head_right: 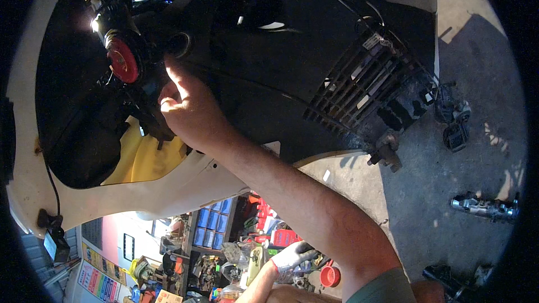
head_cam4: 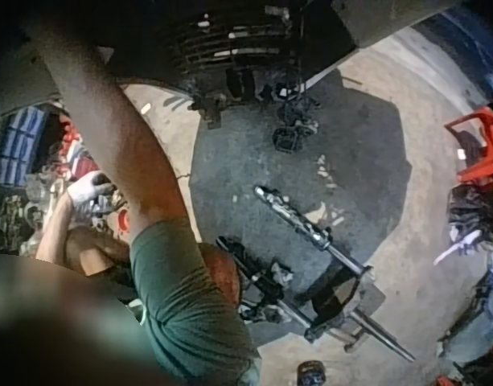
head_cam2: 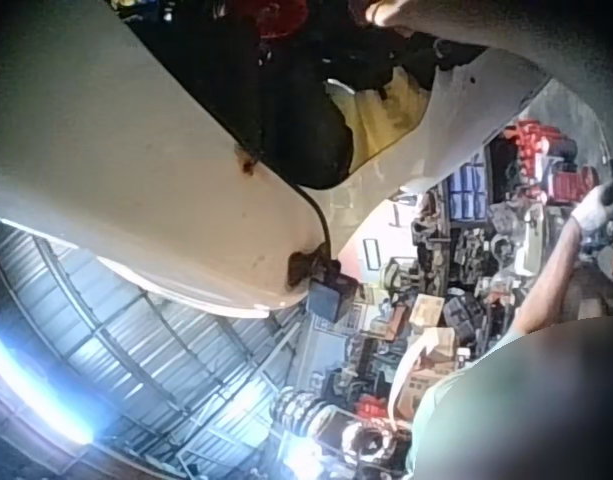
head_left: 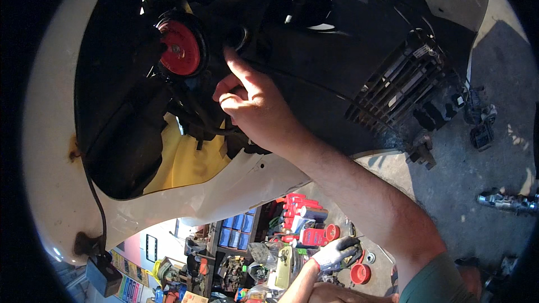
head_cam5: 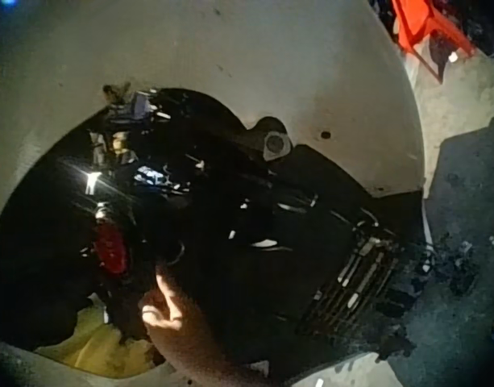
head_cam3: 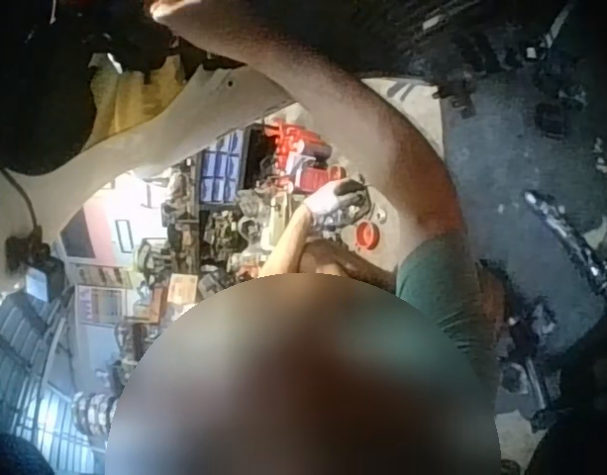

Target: The person works on a white scooter in a workshop, manipulating wires and components under the seat and near the rear. They handle a detached front fork assembly and use a small tool to adjust parts on the scooter's frame.

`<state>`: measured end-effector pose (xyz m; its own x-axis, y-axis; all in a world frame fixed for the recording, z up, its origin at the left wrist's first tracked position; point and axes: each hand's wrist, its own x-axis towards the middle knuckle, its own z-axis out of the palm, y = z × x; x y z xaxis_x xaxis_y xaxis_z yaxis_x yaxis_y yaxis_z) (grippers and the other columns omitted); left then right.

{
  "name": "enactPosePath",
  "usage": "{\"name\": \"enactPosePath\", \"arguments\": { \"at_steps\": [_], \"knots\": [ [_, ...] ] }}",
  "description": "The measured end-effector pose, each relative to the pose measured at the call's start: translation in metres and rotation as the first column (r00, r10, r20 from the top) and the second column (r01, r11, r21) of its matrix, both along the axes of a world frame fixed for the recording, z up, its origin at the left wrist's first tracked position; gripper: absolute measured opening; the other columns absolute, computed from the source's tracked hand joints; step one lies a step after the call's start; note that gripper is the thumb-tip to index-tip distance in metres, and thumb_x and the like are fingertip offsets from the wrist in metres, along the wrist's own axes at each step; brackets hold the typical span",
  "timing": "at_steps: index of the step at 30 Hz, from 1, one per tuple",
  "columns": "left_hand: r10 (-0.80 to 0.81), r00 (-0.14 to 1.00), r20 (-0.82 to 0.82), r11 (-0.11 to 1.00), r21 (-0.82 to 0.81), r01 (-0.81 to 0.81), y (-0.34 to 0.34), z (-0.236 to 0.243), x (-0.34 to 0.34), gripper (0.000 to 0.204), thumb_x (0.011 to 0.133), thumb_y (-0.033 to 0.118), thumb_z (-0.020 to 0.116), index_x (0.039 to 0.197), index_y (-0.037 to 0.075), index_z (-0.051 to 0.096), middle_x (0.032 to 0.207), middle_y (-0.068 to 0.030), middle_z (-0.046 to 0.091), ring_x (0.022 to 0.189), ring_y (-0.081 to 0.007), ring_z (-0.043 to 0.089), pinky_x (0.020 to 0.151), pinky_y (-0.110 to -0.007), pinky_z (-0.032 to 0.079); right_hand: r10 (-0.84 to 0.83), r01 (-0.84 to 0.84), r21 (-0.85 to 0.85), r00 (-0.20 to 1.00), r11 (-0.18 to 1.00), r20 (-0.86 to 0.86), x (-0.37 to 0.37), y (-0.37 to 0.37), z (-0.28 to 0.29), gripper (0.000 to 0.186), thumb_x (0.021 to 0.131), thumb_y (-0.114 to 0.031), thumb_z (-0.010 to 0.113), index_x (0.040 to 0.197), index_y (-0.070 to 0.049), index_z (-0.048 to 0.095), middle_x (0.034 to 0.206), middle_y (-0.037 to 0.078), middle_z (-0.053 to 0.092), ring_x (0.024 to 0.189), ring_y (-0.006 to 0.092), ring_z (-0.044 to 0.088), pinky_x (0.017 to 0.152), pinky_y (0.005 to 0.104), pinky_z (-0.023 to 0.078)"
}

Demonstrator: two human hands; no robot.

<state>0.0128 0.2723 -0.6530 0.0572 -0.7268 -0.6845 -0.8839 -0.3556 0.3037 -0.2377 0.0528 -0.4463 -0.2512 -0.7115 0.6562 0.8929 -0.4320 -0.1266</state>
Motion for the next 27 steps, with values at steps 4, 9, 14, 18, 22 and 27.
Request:
{"name": "enactPosePath", "arguments": {
  "at_steps": [4,9,14,18,22,27],
  "knots": [
    [0.003,1.0,-0.018,1.0,-0.014,-0.003,-0.003,-0.008,0.005,0.053,0.102,0.034,0.06,0.141,0.0,0.054,0.135,-0.0157,0.064,0.122,-0.0226,0.061,0.105,-0.034,0.046,-0.321,0.325,0.058,0.945,0.944,-0.07,0.015,-0.01,-0.001,0.074,0.088,0.001,0.056,0.158,-0.002,0.032,0.098,0.008,0.063,0.077,0.012,0.058,0.072,0.0249,0.051],
    [-0.006,0.999,-0.039,0.998,-0.066,0.003,0.003,-0.019,0.022,0.051,0.101,0.033,0.06,0.14,0.0,0.055,0.133,-0.0159,0.065,0.122,-0.0234,0.061,0.105,-0.034,0.046,-0.445,0.473,0.082,0.865,0.877,-0.233,0.014,-0.009,-0.007,0.071,0.085,0.003,0.056,0.154,-0.001,0.039,0.1,0.011,0.063,0.085,0.0188,0.063,0.079,0.0314,0.054],
    [-0.026,0.999,-0.028,1.0,-0.015,0.025,-0.002,-0.009,0.005,0.05,0.101,0.031,0.06,0.139,-0.001,0.056,0.132,-0.0167,0.065,0.121,-0.0236,0.061,0.105,-0.035,0.046,-0.541,0.648,0.099,0.703,0.756,-0.462,0.002,-0.003,-0.017,0.068,0.084,0.002,0.057,0.151,-0.001,0.044,0.109,0.015,0.065,0.094,0.0264,0.066,0.084,0.0377,0.056],
    [-0.062,0.998,-0.015,0.998,-0.02,0.061,-0.003,-0.002,-0.004,0.05,0.101,0.03,0.061,0.138,-0.003,0.055,0.132,-0.0153,0.065,0.121,-0.0216,0.061,0.105,-0.036,0.047,-0.505,0.624,0.118,0.715,0.772,-0.483,-0.012,0.002,-0.017,0.062,0.084,-0.001,0.058,0.145,0.0,0.049,0.114,0.018,0.066,0.098,0.0313,0.068,0.085,0.0409,0.056],
    [-0.074,0.996,-0.05,0.996,-0.063,0.07,0.006,-0.002,0.004,0.046,0.102,0.028,0.061,0.136,-0.002,0.056,0.125,-0.0162,0.068,0.115,-0.022,0.064,0.099,-0.034,0.05,-0.478,0.611,0.162,0.734,0.775,-0.482,-0.016,0.007,-0.012,0.052,0.085,-0.003,0.056,0.137,0.002,0.057,0.105,0.02,0.068,0.097,0.0348,0.068,0.084,0.0433,0.056],
    [-0.171,0.985,0.001,0.983,-0.066,0.171,0.008,0.017,-0.017,0.045,0.101,0.029,0.062,0.135,0.001,0.058,0.124,-0.0131,0.068,0.115,-0.0204,0.063,0.1,-0.033,0.049,-0.518,0.677,0.181,0.683,0.713,-0.514,-0.016,0.009,-0.013,0.054,0.083,-0.003,0.054,0.136,0.004,0.057,0.098,0.018,0.071,0.094,0.0302,0.069,0.084,0.039,0.054]
  ]
}}
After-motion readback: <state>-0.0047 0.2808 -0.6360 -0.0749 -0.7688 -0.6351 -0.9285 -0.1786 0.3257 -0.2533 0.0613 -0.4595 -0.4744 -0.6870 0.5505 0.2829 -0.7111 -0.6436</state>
